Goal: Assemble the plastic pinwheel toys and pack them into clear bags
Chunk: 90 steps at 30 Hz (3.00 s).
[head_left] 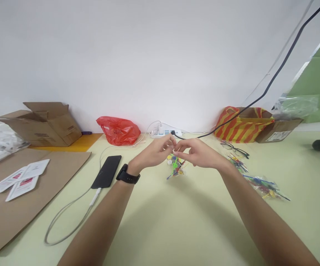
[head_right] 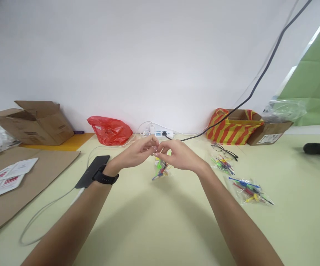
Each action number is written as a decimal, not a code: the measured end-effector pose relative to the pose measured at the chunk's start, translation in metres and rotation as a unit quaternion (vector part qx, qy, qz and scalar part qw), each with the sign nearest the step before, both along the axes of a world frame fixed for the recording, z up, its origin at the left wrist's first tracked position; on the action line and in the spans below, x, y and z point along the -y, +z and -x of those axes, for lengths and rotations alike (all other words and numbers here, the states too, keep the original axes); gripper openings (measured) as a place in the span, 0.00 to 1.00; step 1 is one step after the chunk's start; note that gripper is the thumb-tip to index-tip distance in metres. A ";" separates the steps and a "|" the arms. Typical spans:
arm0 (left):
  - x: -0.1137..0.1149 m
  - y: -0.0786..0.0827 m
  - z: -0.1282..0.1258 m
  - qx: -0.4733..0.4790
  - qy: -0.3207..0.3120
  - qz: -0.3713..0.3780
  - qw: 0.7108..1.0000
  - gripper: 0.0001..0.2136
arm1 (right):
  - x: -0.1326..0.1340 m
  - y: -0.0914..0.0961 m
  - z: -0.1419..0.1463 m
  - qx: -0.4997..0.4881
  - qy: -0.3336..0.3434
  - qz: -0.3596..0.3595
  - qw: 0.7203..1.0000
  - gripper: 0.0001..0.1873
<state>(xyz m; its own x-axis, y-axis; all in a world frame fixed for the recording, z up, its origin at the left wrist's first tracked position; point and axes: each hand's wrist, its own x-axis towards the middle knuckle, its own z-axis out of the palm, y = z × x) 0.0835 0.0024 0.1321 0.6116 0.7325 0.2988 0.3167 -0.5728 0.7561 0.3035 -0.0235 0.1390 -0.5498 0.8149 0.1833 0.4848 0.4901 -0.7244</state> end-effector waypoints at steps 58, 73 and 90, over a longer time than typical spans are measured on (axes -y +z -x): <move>0.030 0.063 0.035 0.065 0.068 -0.108 0.990 0.09 | -0.012 -0.002 0.000 -0.285 0.028 0.066 0.956 0.19; 0.025 0.040 0.000 0.186 0.033 0.053 0.981 0.13 | 0.004 0.014 0.014 -0.394 -0.028 -0.018 0.919 0.16; -0.003 0.026 0.027 0.169 0.024 0.102 0.980 0.18 | -0.022 -0.007 -0.006 -0.354 -0.011 0.042 0.934 0.17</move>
<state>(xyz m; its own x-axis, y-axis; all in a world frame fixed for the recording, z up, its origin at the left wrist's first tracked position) 0.0562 0.0050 0.1582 0.4659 0.8237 0.3233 0.0511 -0.3897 0.9195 0.3096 -0.0013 0.1324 -0.2977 0.8527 0.4293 -0.1211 0.4123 -0.9030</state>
